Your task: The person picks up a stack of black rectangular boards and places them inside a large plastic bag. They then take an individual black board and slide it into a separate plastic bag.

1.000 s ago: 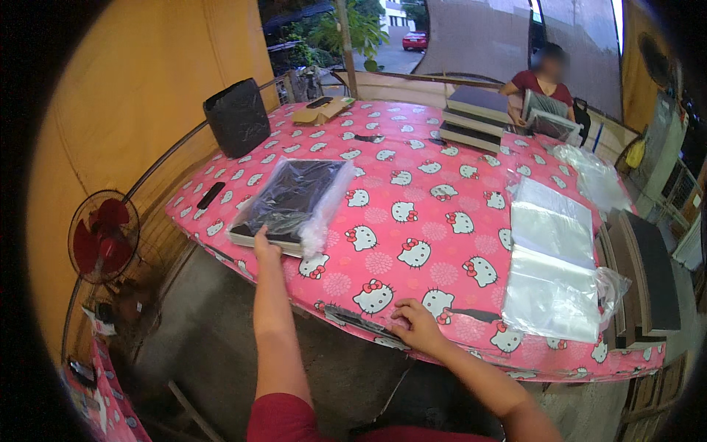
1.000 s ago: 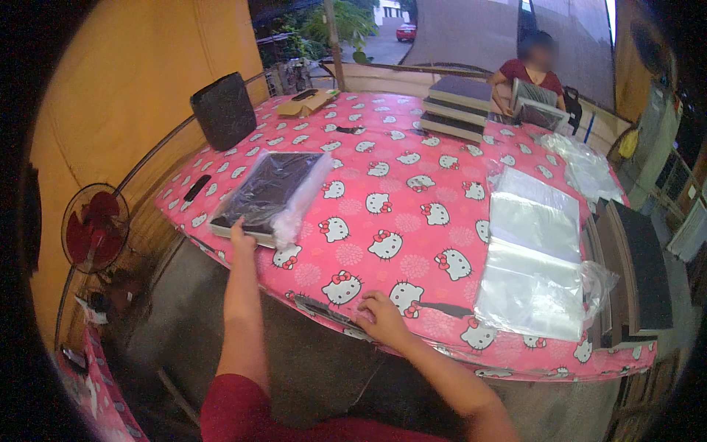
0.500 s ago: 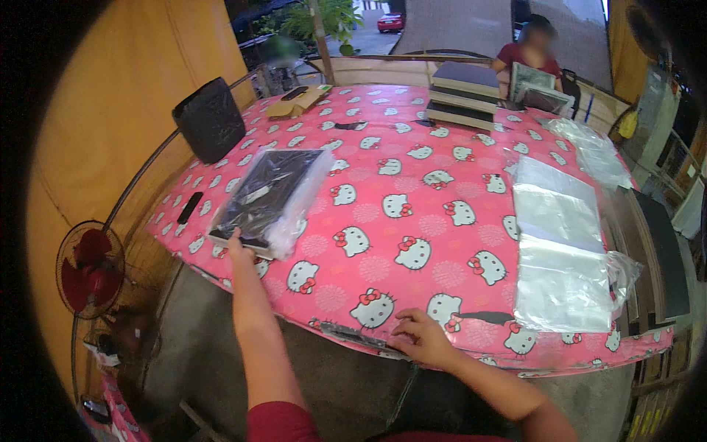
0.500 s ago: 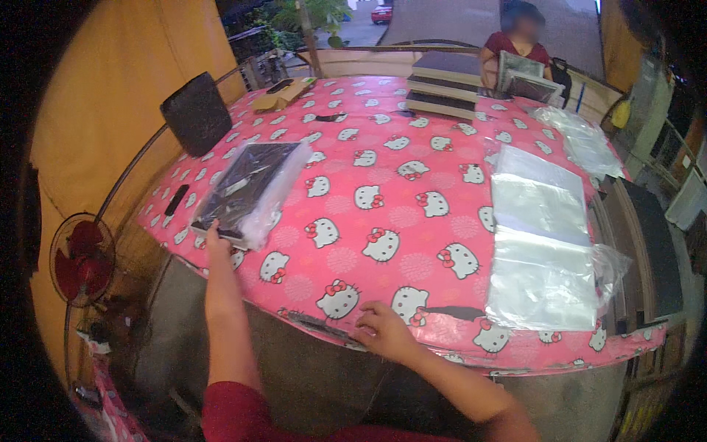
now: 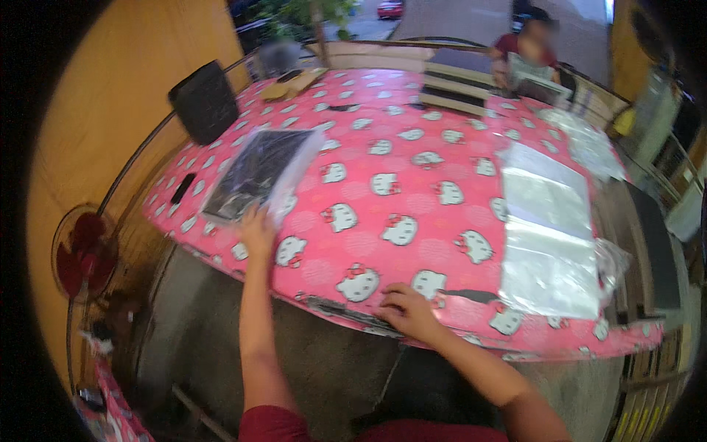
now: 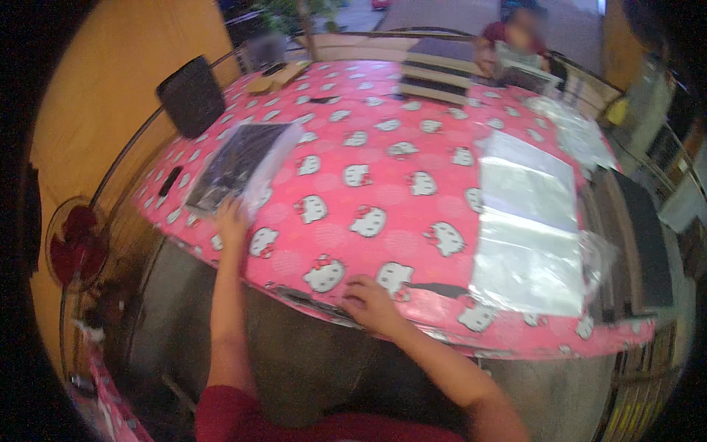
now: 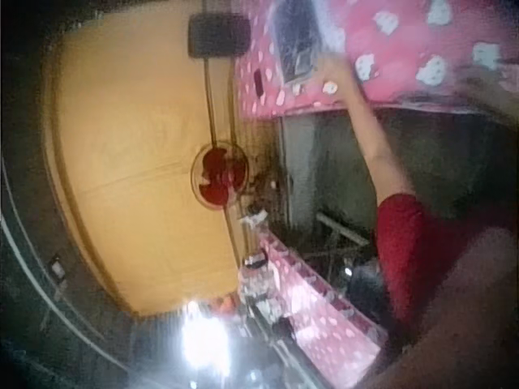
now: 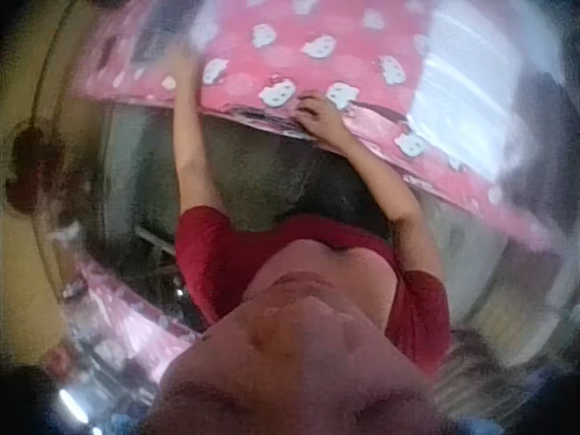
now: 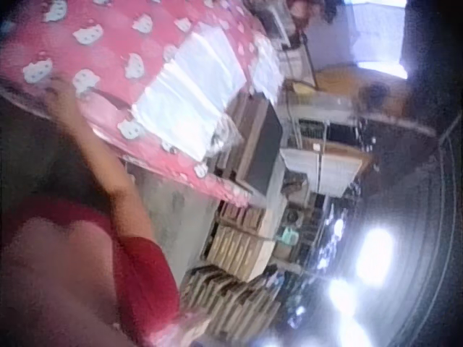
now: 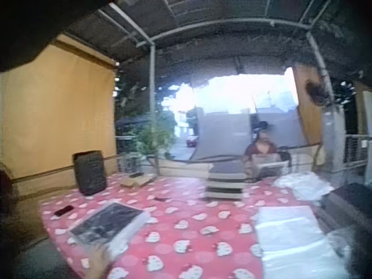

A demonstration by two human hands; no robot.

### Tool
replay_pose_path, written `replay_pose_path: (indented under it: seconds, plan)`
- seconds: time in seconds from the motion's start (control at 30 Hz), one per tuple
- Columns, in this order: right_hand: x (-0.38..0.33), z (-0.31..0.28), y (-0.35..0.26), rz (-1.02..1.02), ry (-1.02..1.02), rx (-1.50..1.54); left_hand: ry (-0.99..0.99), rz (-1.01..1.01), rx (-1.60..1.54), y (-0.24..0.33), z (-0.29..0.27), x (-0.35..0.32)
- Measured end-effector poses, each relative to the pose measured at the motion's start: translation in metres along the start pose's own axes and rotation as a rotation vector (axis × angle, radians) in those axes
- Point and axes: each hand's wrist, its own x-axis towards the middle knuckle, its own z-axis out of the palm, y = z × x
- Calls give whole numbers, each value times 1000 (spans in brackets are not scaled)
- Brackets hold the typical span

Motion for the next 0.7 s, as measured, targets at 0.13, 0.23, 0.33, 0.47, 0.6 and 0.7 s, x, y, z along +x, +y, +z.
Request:
replay_pose_path:
  seconds: [0.13,0.23,0.33,0.47,0.6,0.7]
  plan:
    - [-15,-3,18,-66,69,345,225,-19,-298,-15,37,-31]
    - [-47,-49,-9,-90,196,215,317,22,-290,-5,15,-32]
    - [-108,-137,-28,-154,407,-62,189,-69,-482,55,-18,-12]
    - [-195,-300,-57,135,1027,-607,-8,-165,-1105,128,-47,16]
    - [-291,-468,-39,331,1643,-729,-435,-374,-1767,270,-109,32]
    - [-367,-564,4,859,1765,-1032,-726,-172,-1830,394,-128,1]
